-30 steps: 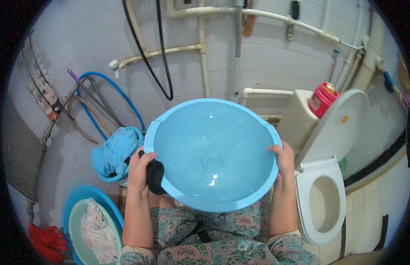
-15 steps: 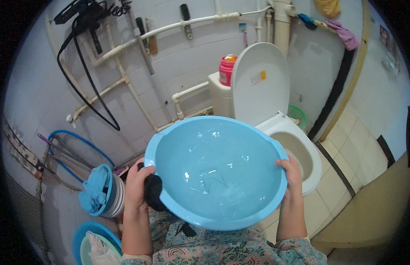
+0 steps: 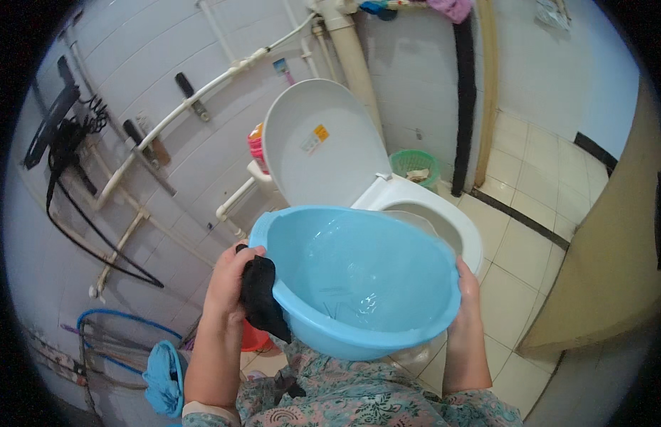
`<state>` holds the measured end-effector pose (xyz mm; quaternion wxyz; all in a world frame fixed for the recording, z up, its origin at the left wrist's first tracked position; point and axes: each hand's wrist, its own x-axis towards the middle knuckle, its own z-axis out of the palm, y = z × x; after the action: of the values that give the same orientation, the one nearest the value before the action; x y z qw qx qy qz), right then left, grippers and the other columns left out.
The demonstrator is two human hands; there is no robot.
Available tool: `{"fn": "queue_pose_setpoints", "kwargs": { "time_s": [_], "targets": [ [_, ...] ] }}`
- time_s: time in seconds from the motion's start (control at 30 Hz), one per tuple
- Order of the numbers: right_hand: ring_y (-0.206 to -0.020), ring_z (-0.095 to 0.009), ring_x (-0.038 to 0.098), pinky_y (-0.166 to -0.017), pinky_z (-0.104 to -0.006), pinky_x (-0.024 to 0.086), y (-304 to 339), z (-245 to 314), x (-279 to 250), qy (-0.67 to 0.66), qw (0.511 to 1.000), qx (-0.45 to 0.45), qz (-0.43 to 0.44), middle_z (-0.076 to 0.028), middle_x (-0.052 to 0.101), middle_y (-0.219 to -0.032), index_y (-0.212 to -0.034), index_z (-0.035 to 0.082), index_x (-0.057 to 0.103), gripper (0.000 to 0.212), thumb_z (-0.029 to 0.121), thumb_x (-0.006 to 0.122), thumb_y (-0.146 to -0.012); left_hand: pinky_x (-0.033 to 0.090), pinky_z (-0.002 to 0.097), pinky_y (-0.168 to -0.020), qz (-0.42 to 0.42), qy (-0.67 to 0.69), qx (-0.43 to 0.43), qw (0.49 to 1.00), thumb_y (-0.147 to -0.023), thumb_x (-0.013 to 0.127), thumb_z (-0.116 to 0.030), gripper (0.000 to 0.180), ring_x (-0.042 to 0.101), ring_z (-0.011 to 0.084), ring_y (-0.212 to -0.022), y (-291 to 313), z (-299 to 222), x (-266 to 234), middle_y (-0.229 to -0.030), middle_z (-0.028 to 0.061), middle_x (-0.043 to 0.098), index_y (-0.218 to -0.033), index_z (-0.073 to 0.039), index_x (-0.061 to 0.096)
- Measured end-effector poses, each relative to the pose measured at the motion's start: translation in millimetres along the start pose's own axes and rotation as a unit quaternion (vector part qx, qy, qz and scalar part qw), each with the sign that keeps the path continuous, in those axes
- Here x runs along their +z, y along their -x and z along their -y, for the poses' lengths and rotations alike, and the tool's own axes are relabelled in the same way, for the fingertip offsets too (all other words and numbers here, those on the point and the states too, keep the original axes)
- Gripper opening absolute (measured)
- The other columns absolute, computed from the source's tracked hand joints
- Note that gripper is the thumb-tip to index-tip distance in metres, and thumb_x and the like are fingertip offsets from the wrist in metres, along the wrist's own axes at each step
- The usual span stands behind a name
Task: The person sits on the floor in a bathroom and hand-washes clothes in a blue basin. They wring out a light blue towel and place it in a bucket, then wash a black garment and a white patterned cloth by submerging, scrubbing, and wringing them in the water.
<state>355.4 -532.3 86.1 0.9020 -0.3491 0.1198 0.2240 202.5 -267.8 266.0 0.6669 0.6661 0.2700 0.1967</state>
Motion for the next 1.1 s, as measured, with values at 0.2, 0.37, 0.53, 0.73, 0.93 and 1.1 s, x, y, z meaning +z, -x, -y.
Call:
{"fn": "queue_pose_setpoints", "kwargs": {
  "time_s": [0.2,0.37,0.53,0.73,0.93,1.1],
  "targets": [
    [-0.102,-0.027,0.053,-0.088,-0.0383,0.042,-21.5,-13.9,-19.6,-0.038,0.998,0.045,0.003,-0.016,0.054,-0.114,-0.117,-0.004,0.046,0.046,0.033,0.037,-0.091,0.045,0.0229,-0.054,0.018,-0.043,-0.004,0.999,-0.074,0.062,-0.019,0.021,0.053,0.0116,-0.062,-30.1,-28.6,35.8,-0.07,0.0034,0.053,-0.086,-0.004,0.054],
    [-0.108,-0.027,0.049,-0.093,-0.0382,0.039,-30.2,-29.0,-18.8,-0.054,0.992,0.113,0.01,-0.016,0.049,-0.121,-0.123,-0.002,0.041,0.047,0.034,0.035,-0.092,0.043,0.0234,-0.052,-0.007,-0.114,0.001,0.994,-0.072,0.063,-0.023,0.025,0.052,0.0121,-0.06,-44.6,-46.3,54.9,-0.07,0.0033,0.052,-0.084,-0.003,0.053],
    [-0.114,-0.026,0.044,-0.097,-0.0384,0.034,-41.0,-42.5,-21.6,-0.069,0.987,0.142,0.039,-0.015,0.045,-0.125,-0.125,0.0,0.038,0.048,0.034,0.033,-0.093,0.043,0.0217,-0.05,0.0,-0.144,0.009,0.989,-0.074,0.061,-0.023,0.023,0.052,0.01,-0.058,-57.6,-54.6,66.7,-0.068,0.0023,0.052,-0.082,-0.003,0.053],
    [-0.104,-0.027,0.051,-0.093,-0.0385,0.04,-47.5,-57.2,-13.2,-0.061,0.986,0.151,0.028,-0.016,0.051,-0.118,-0.121,-0.001,0.042,0.045,0.033,0.032,-0.093,0.043,0.0224,-0.052,0.017,-0.177,0.043,0.983,-0.073,0.061,-0.025,0.026,0.053,0.0114,-0.057,-61.7,-71.2,79.0,-0.069,0.004,0.054,-0.083,-0.002,0.054],
    [-0.11,-0.026,0.047,-0.092,-0.0396,0.041,-50.1,-76.7,12.5,-0.085,0.981,0.106,0.136,-0.015,0.046,-0.123,-0.124,0.001,0.039,0.049,0.037,0.032,-0.093,0.045,0.025,-0.057,0.084,-0.295,0.098,0.947,-0.072,0.06,-0.025,0.032,0.055,0.0145,-0.06,-75.9,-96.7,104.6,-0.072,0.0078,0.057,-0.087,0.002,0.057],
    [-0.104,-0.026,0.051,-0.089,-0.0389,0.044,-87.9,-101.3,36.3,-0.106,0.963,0.215,0.126,-0.014,0.051,-0.115,-0.119,0.0,0.044,0.043,0.032,0.037,-0.091,0.045,0.0266,-0.059,0.16,-0.372,0.227,0.886,-0.071,0.057,-0.025,0.033,0.056,0.0161,-0.059,-73.5,-99.2,131.3,-0.066,0.009,0.058,-0.086,0.004,0.059]
  ]
}}
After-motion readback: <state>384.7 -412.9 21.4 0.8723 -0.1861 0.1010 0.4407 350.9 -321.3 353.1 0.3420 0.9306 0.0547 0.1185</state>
